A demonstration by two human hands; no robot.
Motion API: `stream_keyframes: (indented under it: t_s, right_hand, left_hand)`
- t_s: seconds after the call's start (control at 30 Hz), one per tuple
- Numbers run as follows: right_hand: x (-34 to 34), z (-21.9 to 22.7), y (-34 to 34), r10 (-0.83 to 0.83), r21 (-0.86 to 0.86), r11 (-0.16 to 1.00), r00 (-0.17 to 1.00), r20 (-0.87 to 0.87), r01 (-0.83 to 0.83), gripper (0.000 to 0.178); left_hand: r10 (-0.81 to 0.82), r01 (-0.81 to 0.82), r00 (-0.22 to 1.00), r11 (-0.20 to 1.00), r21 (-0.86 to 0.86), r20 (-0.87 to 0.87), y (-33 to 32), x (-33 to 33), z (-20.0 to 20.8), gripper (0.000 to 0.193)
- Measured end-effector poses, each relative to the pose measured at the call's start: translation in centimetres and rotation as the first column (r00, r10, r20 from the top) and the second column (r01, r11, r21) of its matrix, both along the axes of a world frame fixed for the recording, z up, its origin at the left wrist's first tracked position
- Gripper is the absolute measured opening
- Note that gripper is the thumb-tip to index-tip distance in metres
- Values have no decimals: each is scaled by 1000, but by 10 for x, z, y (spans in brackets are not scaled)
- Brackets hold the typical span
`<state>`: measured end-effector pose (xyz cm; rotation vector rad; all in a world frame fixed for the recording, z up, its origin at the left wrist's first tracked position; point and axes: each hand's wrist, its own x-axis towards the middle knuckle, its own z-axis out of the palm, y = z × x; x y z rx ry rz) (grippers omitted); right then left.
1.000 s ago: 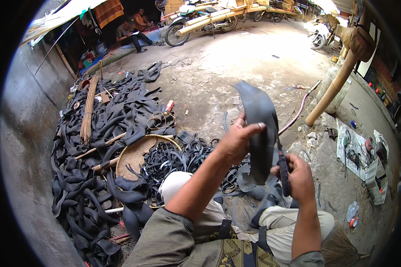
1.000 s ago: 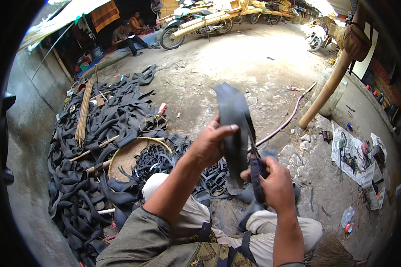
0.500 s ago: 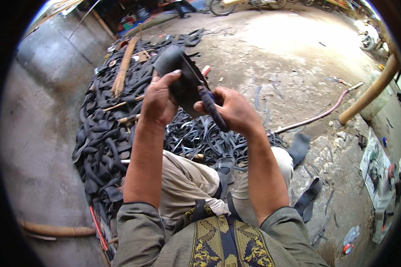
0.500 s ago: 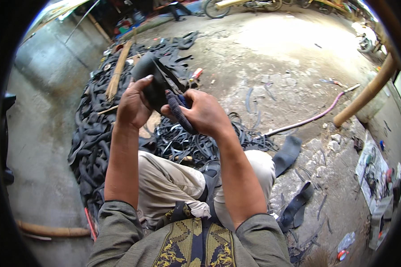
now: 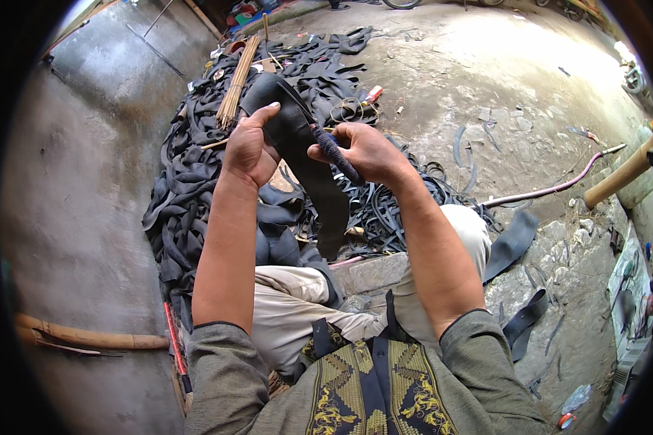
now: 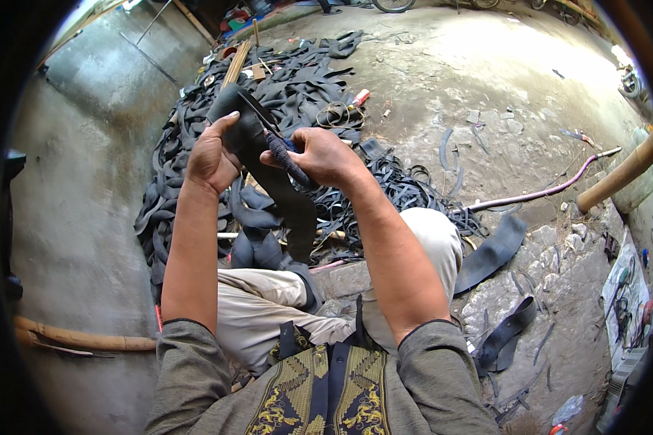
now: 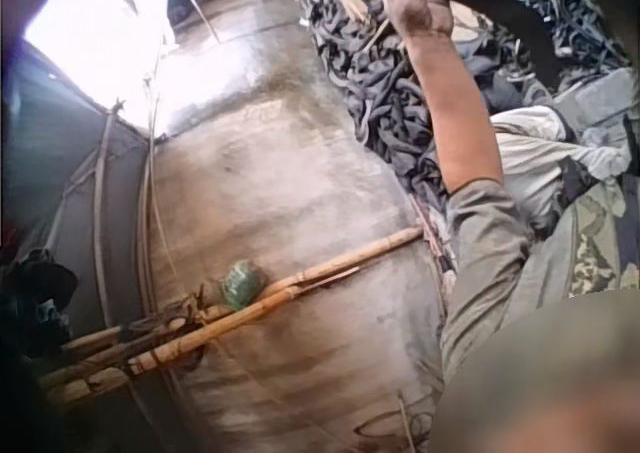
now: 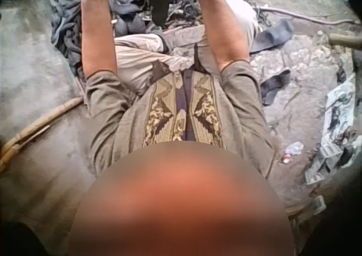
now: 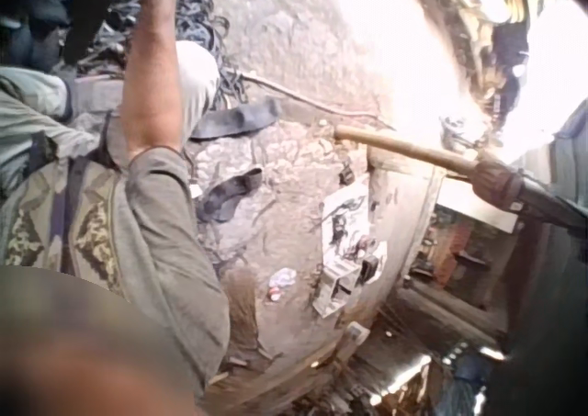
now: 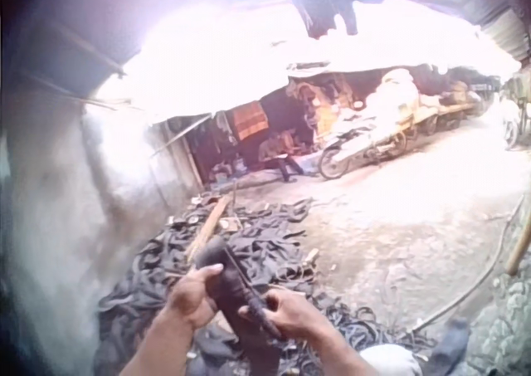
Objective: The person sits on the floor and uses shears to cut a rubber boot into narrow strips. They repeatedly reposition the boot and cut along its sides, adding the strips to a growing pile on the ground.
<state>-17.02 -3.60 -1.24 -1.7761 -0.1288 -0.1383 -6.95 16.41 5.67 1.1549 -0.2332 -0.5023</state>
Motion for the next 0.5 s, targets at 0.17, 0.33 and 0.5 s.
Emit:
stream_keyframes:
  t_s: [0.17, 0.33, 0.5]
  right_hand:
    - [6, -3, 31, -41, -20, 999, 999, -1, 41, 70]
    - [9, 19, 50, 18, -76, 997, 999, -30, -20, 59]
    - [27, 36, 69, -67, -151, 987, 991, -112, 49, 56]
  left_hand:
    - [36, -36, 999, 997, -63, -4, 30, 17, -8, 41]
    - [-8, 14, 999, 995, -101, 52, 50, 39, -14, 54]
    - [-3, 5, 1000, 993, -122, 16, 71, 62, -14, 68]
